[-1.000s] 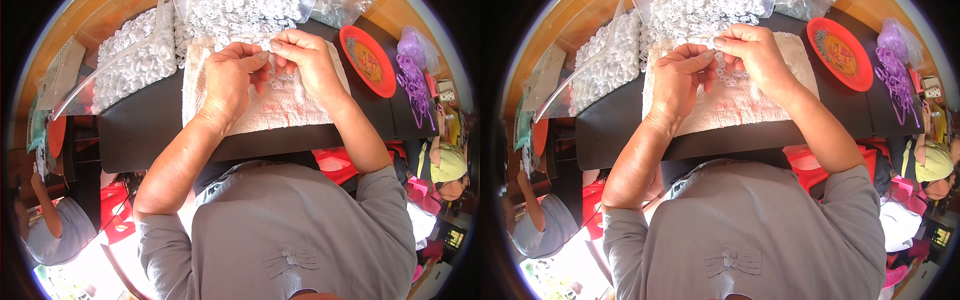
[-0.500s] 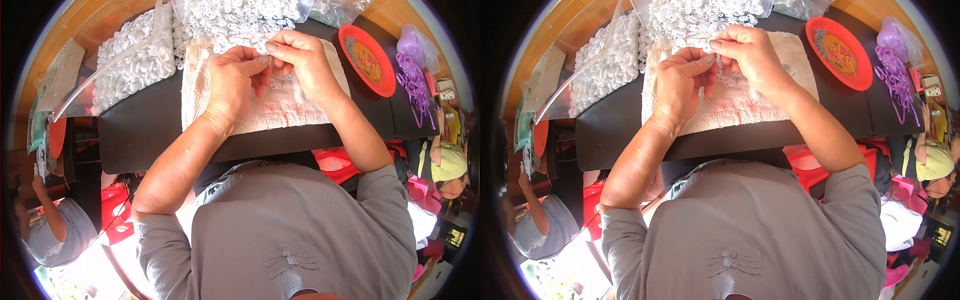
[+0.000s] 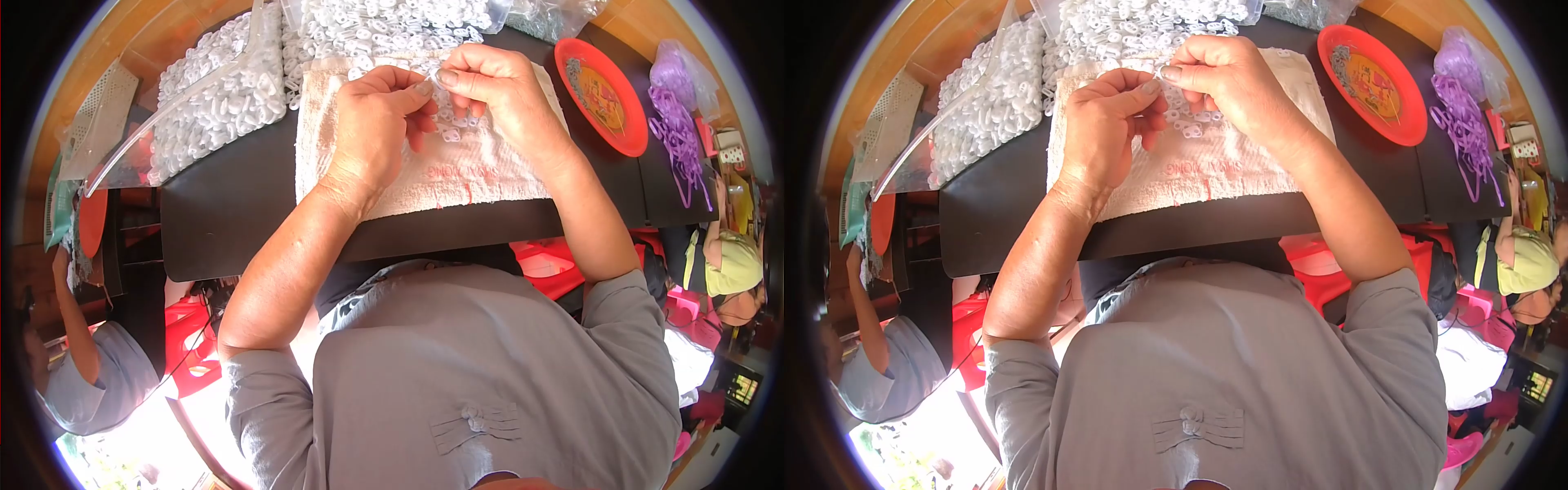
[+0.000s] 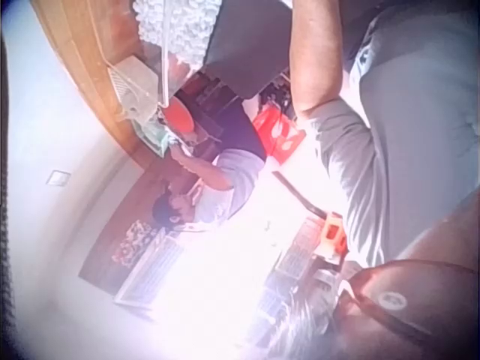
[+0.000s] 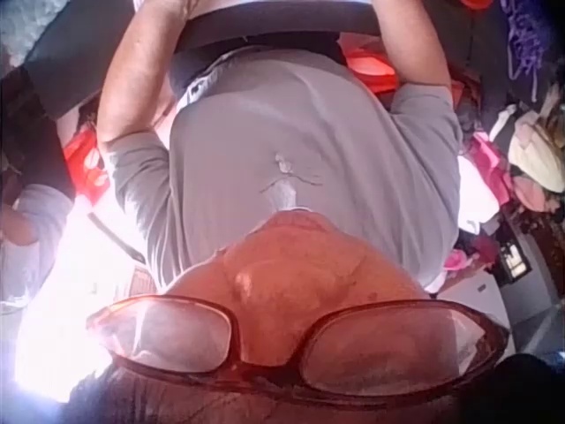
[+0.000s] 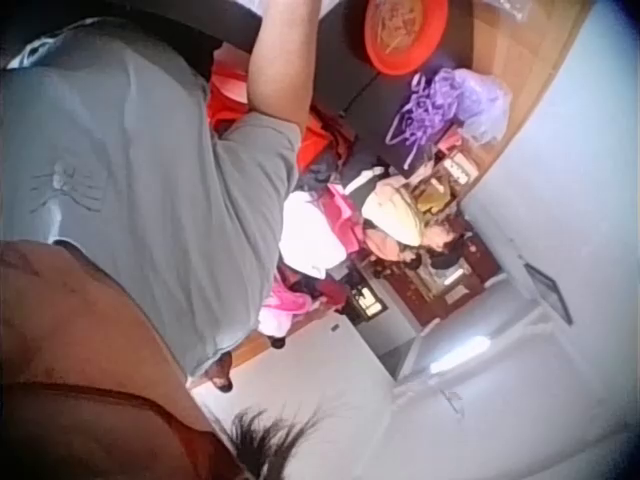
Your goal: Manual assembly of small white ring-like components at a workbench.
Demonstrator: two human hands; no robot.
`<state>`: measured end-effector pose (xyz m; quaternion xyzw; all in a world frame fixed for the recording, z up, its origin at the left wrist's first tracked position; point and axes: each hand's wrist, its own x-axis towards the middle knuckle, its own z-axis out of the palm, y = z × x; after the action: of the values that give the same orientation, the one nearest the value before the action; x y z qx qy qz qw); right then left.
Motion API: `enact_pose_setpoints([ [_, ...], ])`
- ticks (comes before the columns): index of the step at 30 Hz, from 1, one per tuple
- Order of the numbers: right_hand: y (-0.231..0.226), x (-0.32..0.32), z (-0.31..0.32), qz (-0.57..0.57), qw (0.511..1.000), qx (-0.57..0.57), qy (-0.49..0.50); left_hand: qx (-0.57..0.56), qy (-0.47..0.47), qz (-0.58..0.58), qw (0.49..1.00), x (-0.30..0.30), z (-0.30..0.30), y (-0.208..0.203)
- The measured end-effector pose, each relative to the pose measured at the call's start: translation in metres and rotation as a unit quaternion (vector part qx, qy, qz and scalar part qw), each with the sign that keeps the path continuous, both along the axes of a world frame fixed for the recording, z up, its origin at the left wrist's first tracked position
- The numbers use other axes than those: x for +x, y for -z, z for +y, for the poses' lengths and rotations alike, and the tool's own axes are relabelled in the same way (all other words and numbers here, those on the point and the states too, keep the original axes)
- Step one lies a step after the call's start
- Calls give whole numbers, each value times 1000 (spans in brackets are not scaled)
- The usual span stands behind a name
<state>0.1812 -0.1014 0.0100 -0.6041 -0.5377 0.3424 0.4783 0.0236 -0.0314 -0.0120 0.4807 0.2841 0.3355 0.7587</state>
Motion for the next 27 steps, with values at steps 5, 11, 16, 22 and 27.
enact_pose_setpoints([
  [5, 0, 3, 0, -14, 1000, -5, -16, 14, 4, 19, 1000, 0, -1, -1],
  [11, 1, 7, 2, -7, 999, -19, -32, 18, 4, 29, 999, 0, -3, -2],
  [16, 6, 9, 4, 8, 1000, -11, -25, 25, -4, 40, 999, -1, 1, -6],
  [22, 12, -1, 0, -16, 998, -4, -54, 72, -153, -37, 985, -10, 14, -13],
  [27, 25, -24, -8, -344, 927, 118, -89, 67, -166, -57, 982, -13, 16, -13],
])
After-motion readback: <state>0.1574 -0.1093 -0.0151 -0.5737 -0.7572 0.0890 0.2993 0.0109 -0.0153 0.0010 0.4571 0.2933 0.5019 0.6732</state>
